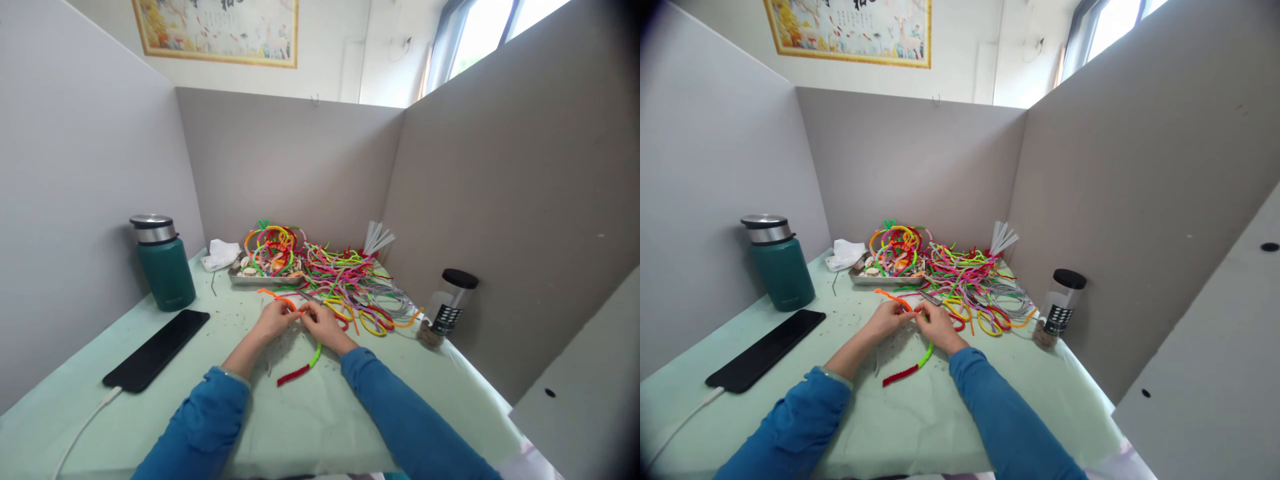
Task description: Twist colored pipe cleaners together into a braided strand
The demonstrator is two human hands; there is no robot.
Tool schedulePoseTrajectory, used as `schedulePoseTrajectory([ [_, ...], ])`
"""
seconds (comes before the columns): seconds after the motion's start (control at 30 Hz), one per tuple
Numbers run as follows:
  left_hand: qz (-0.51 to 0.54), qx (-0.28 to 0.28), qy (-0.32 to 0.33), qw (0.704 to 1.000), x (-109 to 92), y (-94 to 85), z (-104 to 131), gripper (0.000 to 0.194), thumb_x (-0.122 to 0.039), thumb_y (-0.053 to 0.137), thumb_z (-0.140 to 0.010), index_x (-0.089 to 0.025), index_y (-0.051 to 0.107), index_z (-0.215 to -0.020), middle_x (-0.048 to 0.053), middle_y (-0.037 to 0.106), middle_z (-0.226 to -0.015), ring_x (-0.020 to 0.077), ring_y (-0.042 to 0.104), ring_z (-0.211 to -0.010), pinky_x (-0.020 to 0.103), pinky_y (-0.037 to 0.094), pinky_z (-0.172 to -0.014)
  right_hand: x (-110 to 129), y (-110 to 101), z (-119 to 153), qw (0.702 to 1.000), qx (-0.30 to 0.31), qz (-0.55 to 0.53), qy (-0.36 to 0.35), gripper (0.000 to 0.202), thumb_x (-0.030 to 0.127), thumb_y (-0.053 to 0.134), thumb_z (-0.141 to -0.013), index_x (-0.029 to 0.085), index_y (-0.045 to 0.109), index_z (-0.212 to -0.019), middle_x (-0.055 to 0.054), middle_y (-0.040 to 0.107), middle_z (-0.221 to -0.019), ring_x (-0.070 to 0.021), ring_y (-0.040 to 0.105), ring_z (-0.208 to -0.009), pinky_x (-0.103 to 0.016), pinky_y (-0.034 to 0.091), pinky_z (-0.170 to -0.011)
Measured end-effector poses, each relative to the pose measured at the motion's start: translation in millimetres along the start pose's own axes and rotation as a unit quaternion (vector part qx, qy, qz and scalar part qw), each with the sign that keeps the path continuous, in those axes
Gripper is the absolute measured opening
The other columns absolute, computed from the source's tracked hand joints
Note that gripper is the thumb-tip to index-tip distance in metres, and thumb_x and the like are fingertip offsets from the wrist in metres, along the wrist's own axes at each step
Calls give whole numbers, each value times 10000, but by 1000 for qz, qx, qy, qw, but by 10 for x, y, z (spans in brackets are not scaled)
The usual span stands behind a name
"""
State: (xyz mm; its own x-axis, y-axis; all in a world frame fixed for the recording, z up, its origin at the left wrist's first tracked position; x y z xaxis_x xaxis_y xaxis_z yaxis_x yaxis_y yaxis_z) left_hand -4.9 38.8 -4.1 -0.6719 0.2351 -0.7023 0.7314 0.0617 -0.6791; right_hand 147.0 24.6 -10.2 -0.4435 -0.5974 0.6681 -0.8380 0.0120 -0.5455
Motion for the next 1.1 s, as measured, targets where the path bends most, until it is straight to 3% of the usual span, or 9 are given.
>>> schedulePoseTrajectory([
  [0.23,-13,16,18,1000,-57,-34,31,325,-441,508,-659,-132,586,-598,-16,475,-523,111,409,-542,225,263,-503,14,0,4,1000,5,5,-3,154,246,480,-788,177,578,-885,28,496,-583,-102,427,-518,-206,282,-484],
  [0.6,44,36,-20,998,23,-1,3,291,-420,531,-619,-135,542,-562,-35,415,-491,95,366,-507,221,243,-480,2,17,12,1000,8,12,-13,154,267,487,-792,177,594,-857,23,532,-605,-97,434,-524,-202,283,-485],
  [0.83,36,37,-10,999,-29,-8,28,360,-458,465,-683,-153,452,-493,-39,359,-447,88,330,-478,225,218,-468,7,19,8,1000,-1,11,-14,170,299,505,-795,175,607,-853,21,517,-590,-100,419,-525,-204,271,-485],
  [1.1,0,18,-7,1000,-93,-33,44,307,-420,465,-702,-145,519,-574,-18,467,-503,108,403,-516,228,261,-492,18,18,5,1000,1,14,-14,186,324,498,-807,175,609,-821,14,545,-613,-102,437,-535,-208,280,-496],
])
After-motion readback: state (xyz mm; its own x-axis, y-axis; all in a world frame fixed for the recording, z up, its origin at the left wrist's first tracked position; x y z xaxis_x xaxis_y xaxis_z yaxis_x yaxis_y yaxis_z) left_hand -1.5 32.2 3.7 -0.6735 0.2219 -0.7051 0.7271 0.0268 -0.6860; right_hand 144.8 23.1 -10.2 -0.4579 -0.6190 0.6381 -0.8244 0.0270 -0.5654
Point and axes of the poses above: each hand's wrist, its own z-axis away from the middle knuckle, its own y-axis out of the palm, x = y × z, the point moved 3 cm from there along -z, towards the middle knuckle
